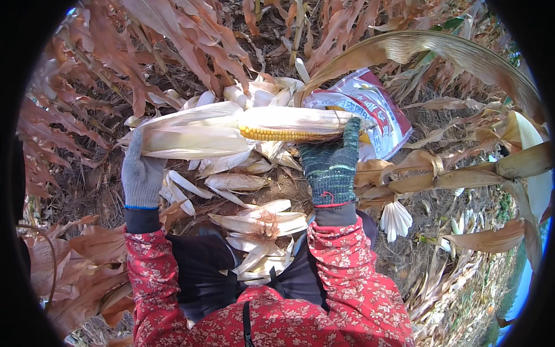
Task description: The person sits in a cornfield and repeatedly shucks corn cobs by hand, peeling back the husks to reveal the kernels. The shucked cobs are placed into a white sack nearby.
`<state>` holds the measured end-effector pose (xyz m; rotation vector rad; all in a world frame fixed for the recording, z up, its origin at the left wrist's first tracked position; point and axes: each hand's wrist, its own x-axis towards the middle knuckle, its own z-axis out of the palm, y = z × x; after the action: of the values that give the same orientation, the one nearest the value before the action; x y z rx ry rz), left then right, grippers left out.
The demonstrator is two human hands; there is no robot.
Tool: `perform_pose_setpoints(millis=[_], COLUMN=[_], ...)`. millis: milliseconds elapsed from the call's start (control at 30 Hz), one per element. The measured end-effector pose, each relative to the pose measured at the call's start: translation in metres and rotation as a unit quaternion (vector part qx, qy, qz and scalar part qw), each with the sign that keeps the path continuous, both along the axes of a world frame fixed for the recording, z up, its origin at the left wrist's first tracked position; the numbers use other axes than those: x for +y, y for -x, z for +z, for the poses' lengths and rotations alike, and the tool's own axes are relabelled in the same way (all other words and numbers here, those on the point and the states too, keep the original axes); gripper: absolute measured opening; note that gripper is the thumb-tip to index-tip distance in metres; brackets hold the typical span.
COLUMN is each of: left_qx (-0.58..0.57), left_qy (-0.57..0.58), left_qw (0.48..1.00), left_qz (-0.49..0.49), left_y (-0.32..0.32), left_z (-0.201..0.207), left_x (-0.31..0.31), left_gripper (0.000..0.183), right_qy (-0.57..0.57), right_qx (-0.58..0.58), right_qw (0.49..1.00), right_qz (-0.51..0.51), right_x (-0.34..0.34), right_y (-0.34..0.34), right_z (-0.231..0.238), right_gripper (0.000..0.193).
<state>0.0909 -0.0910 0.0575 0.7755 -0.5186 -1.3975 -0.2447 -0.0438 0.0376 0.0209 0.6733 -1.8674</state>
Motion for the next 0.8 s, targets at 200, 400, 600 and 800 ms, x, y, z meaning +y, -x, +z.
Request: perform_pose_setpoints(millis=[200,400,600,800], left_qx=[-0.296,-0.328,-0.505,-0.53], left_qy=[0.048,0.063,0.094,0.102], left_qw=[0.934,0.864,0.821,0.83], left_qz=[0.196,0.377,0.249,0.142], left_y=[-0.011,-0.066,-0.03,-0.005], left_z=[0.017,0.051,0.044,0.028], left_x=[0.003,0.009,0.008,0.013], left_gripper=[0.027,0.033,0.027,0.027], right_qy=[-0.103,0.004,0.005,0.09], right_qx=[-0.049,0.057,0.159,0.453], right_qw=[0.993,0.992,0.987,0.783], right_qz=[-0.013,-0.114,0.027,0.417], right_x=[0.006,0.012,0.03,0.04], right_y=[0.0,0.07,0.018,-0.047], right_z=[0.012,-0.004,0.026,0.011], right_gripper=[0.063,0.066,0.061,0.073])
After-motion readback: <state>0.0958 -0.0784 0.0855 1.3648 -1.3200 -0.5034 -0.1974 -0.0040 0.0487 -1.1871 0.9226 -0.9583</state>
